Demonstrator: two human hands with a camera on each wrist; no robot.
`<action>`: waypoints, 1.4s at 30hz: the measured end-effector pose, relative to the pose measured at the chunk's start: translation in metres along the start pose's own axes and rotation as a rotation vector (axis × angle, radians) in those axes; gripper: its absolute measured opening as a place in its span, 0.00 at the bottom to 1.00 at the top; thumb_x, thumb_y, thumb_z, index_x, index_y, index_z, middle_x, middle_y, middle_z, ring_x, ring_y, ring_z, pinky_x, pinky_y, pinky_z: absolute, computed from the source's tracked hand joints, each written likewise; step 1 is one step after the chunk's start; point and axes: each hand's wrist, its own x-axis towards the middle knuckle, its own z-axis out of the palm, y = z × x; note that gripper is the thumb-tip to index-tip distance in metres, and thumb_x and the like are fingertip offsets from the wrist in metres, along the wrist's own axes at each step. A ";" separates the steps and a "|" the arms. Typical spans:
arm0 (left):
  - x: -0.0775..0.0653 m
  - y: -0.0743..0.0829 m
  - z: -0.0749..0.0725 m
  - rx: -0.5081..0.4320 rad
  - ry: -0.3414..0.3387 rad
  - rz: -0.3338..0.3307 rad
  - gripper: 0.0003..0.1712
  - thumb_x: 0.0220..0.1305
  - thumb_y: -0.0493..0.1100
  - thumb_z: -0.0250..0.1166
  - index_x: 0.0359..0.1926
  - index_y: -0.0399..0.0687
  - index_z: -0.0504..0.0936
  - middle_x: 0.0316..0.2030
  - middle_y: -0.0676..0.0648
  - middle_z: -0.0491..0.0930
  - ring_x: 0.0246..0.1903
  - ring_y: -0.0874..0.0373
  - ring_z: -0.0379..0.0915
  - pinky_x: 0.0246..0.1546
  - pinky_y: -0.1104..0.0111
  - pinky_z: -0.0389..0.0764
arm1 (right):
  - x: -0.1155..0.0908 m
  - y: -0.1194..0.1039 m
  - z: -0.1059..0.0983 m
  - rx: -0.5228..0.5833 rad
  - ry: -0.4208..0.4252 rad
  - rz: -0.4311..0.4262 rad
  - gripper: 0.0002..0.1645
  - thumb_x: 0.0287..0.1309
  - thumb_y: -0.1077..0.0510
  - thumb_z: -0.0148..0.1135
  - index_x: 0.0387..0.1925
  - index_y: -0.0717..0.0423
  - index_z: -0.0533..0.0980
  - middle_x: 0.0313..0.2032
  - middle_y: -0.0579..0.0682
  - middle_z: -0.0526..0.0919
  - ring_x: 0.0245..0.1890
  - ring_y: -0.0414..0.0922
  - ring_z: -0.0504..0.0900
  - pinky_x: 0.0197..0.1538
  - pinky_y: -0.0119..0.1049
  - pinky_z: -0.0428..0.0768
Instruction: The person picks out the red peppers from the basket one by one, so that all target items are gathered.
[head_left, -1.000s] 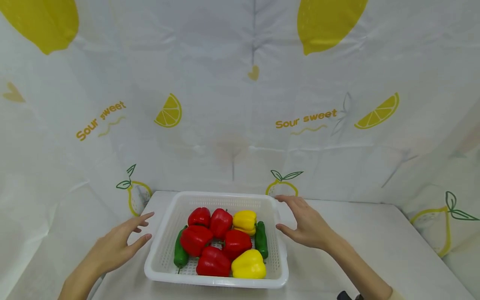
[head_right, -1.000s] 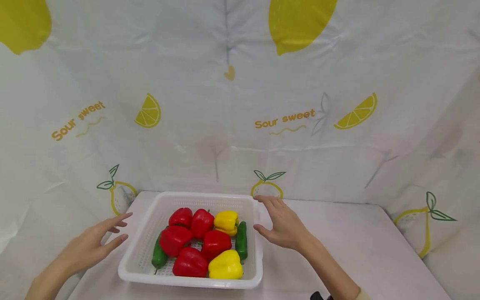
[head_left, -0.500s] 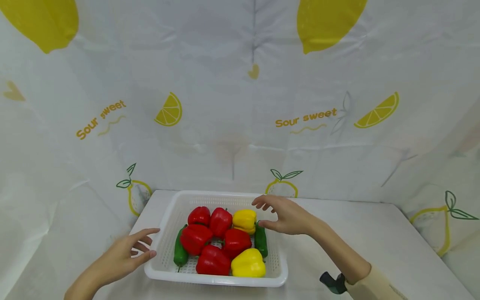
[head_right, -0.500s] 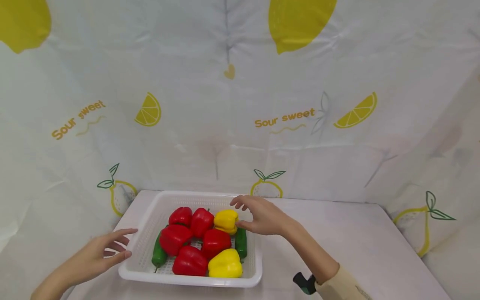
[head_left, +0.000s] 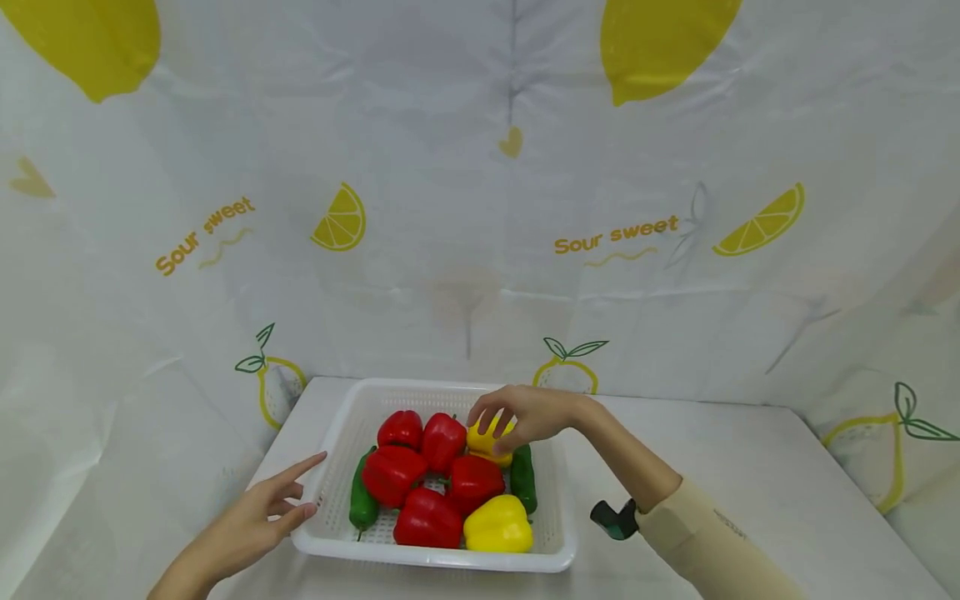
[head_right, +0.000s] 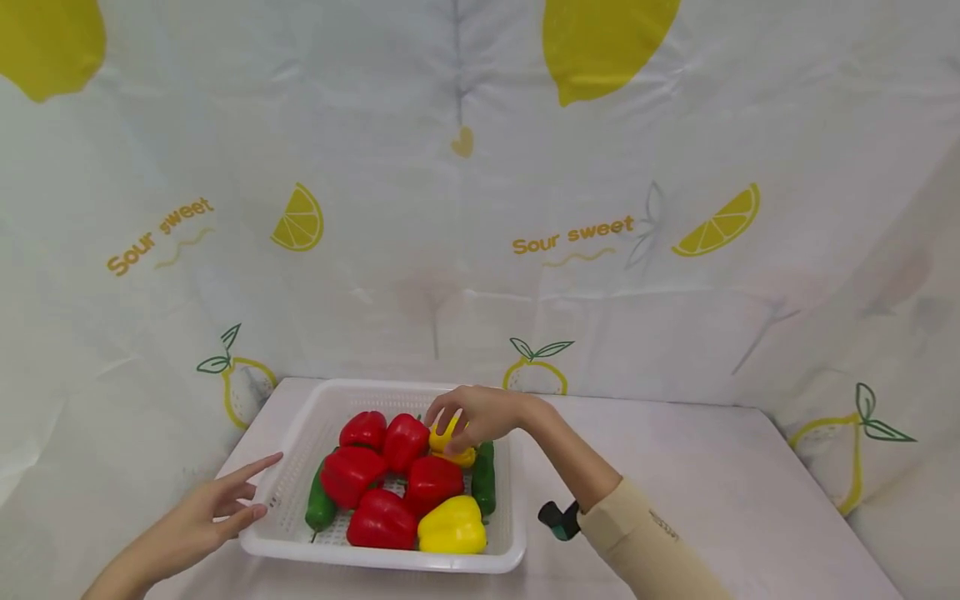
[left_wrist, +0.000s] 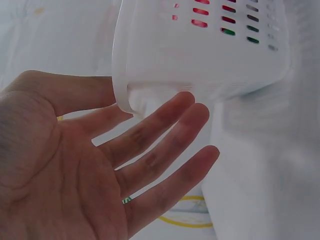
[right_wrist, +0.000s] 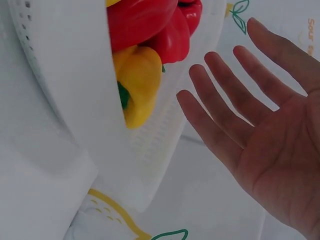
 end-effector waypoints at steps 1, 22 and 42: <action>0.000 0.000 0.000 -0.013 -0.007 -0.006 0.41 0.76 0.45 0.68 0.83 0.43 0.63 0.65 0.29 0.78 0.52 0.42 0.87 0.44 0.68 0.87 | 0.003 -0.001 0.000 0.017 -0.026 0.004 0.28 0.67 0.60 0.71 0.66 0.56 0.79 0.63 0.60 0.85 0.63 0.57 0.86 0.60 0.40 0.90; 0.000 -0.004 0.008 -0.229 -0.083 -0.060 0.46 0.80 0.43 0.63 0.87 0.40 0.48 0.57 0.32 0.81 0.47 0.48 0.86 0.43 0.64 0.92 | 0.050 0.014 0.010 0.100 -0.314 0.109 0.34 0.61 0.63 0.76 0.68 0.51 0.80 0.67 0.46 0.83 0.69 0.44 0.79 0.65 0.41 0.88; -0.003 -0.002 0.010 -0.201 -0.054 -0.074 0.45 0.80 0.41 0.62 0.88 0.43 0.49 0.60 0.31 0.81 0.49 0.48 0.85 0.40 0.67 0.89 | 0.050 0.014 0.011 0.067 -0.402 0.113 0.38 0.61 0.63 0.76 0.72 0.49 0.78 0.66 0.41 0.80 0.65 0.42 0.78 0.60 0.39 0.90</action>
